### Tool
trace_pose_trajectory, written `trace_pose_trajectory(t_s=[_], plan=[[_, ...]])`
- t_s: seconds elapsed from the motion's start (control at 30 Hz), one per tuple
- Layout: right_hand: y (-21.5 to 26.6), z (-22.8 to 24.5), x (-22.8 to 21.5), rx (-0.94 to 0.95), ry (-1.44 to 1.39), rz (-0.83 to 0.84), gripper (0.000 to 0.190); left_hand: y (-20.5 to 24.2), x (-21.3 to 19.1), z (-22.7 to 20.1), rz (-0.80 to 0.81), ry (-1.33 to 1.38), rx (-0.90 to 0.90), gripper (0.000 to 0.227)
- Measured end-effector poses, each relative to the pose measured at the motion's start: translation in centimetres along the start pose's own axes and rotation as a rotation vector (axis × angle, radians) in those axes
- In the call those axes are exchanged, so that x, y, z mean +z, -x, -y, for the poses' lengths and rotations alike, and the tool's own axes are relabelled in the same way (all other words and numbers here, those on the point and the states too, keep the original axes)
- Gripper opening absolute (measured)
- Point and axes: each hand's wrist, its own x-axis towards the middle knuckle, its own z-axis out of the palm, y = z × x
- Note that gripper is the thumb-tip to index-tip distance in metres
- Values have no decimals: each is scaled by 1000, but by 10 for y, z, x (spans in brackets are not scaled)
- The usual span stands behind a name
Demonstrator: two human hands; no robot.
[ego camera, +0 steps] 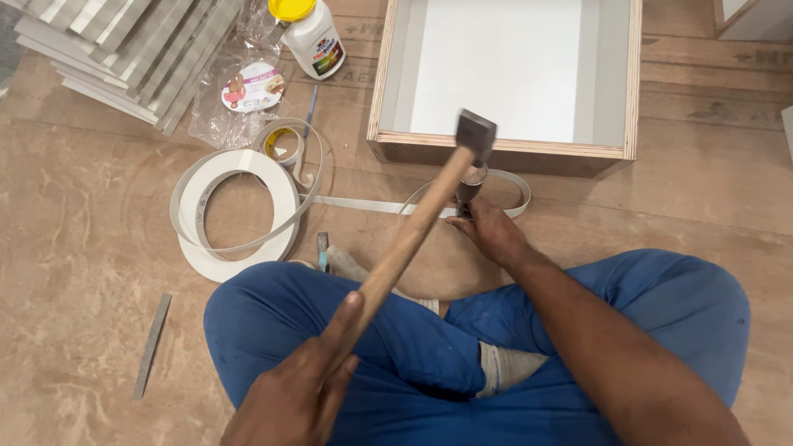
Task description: The person sits on the floor and assembles a wooden drawer. They measure and cut a white edge banding strip using a hammer and a metal tool, then apply glue to the drawer's edge with a brush and attach the strip.
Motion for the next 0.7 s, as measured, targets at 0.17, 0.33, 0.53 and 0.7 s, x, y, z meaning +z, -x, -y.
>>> trace_pose_trajectory(t_s=[0.17,0.33,0.53,0.7], plan=[[2,-14,5,0,-24,-3,39,-11,-3,-11,258,-209,-179,80],[-1,-17,10,-91,-127,-41,35,1,8,-4,34,-111,66,82],[2,-16,5,-217,-54,-27,33,9,18,3,-281,-41,280,72],[2,-1,2,-7,14,10,43,-8,11,2,34,-95,-104,83]])
